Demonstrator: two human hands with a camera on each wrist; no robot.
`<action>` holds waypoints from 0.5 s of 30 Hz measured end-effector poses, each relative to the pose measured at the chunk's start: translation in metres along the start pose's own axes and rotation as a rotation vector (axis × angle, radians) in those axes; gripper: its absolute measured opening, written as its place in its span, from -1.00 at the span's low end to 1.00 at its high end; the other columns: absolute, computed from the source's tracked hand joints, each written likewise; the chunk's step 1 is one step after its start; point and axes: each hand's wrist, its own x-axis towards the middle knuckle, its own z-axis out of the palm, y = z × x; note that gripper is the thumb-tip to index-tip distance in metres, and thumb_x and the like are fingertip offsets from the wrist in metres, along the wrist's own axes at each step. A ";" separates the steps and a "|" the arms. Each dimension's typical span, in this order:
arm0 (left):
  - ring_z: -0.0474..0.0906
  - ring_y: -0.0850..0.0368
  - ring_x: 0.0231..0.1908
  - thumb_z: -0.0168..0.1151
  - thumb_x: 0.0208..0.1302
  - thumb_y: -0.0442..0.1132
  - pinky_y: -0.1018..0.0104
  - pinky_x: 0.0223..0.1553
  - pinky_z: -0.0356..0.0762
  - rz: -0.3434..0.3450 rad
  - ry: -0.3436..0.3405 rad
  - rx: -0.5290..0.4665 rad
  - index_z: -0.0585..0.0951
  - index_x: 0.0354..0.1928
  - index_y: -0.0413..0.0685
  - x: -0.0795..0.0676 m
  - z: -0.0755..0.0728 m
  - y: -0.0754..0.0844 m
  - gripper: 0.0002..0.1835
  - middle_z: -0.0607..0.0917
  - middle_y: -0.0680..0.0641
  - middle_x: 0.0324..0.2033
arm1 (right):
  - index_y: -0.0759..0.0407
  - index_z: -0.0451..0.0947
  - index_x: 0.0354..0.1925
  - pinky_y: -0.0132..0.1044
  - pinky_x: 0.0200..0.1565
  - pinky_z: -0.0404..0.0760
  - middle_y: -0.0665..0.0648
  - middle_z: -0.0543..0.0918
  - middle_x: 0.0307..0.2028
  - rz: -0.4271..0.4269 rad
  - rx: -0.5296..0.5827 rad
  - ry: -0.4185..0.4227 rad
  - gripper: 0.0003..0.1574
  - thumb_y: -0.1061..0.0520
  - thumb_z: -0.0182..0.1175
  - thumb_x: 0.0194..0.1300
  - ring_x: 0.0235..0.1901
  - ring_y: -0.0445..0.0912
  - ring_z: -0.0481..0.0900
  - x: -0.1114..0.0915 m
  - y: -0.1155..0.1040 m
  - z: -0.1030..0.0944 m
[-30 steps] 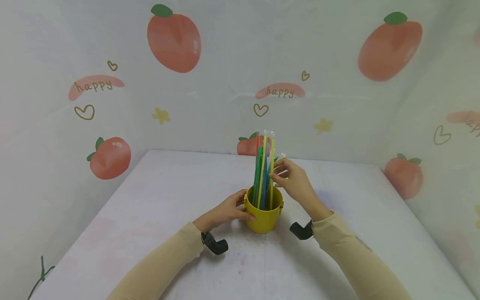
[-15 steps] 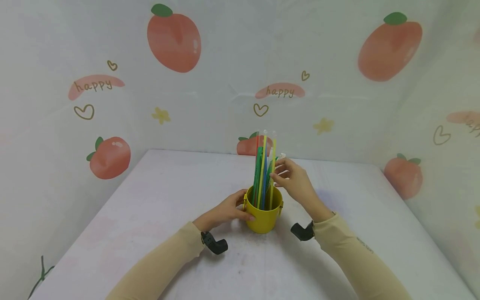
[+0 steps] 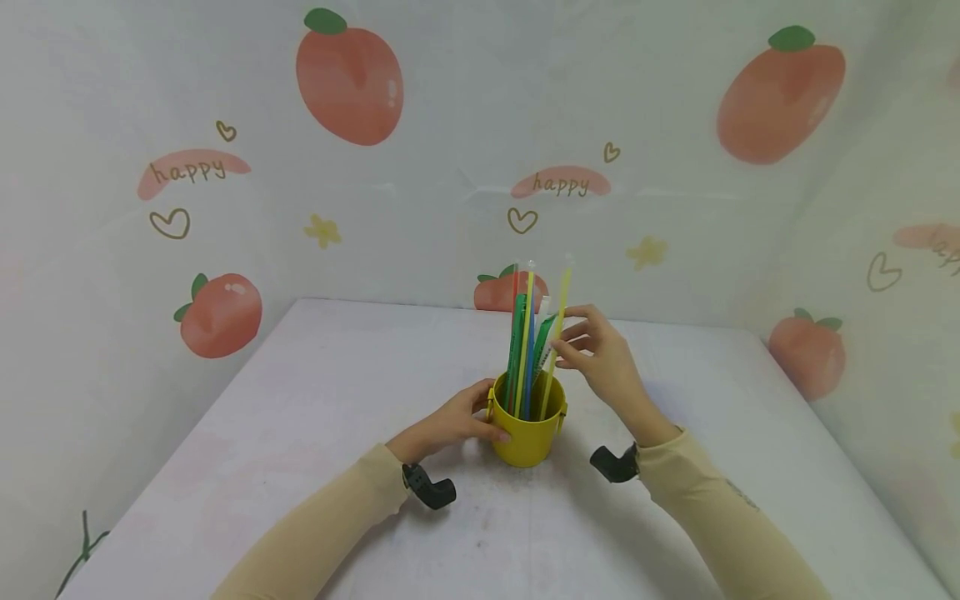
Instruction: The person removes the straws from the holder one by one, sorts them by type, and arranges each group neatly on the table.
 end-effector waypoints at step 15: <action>0.12 -0.05 0.44 0.42 0.12 -0.17 -0.25 0.43 -0.08 0.003 -0.006 0.000 0.26 0.39 0.12 -0.002 -0.001 0.000 -0.20 0.36 0.06 0.36 | 0.19 0.37 0.15 -0.35 -0.30 0.71 0.11 0.55 -0.30 -0.148 0.224 0.201 -0.49 0.34 0.24 0.26 -0.36 -0.29 0.65 -0.001 -0.008 -0.029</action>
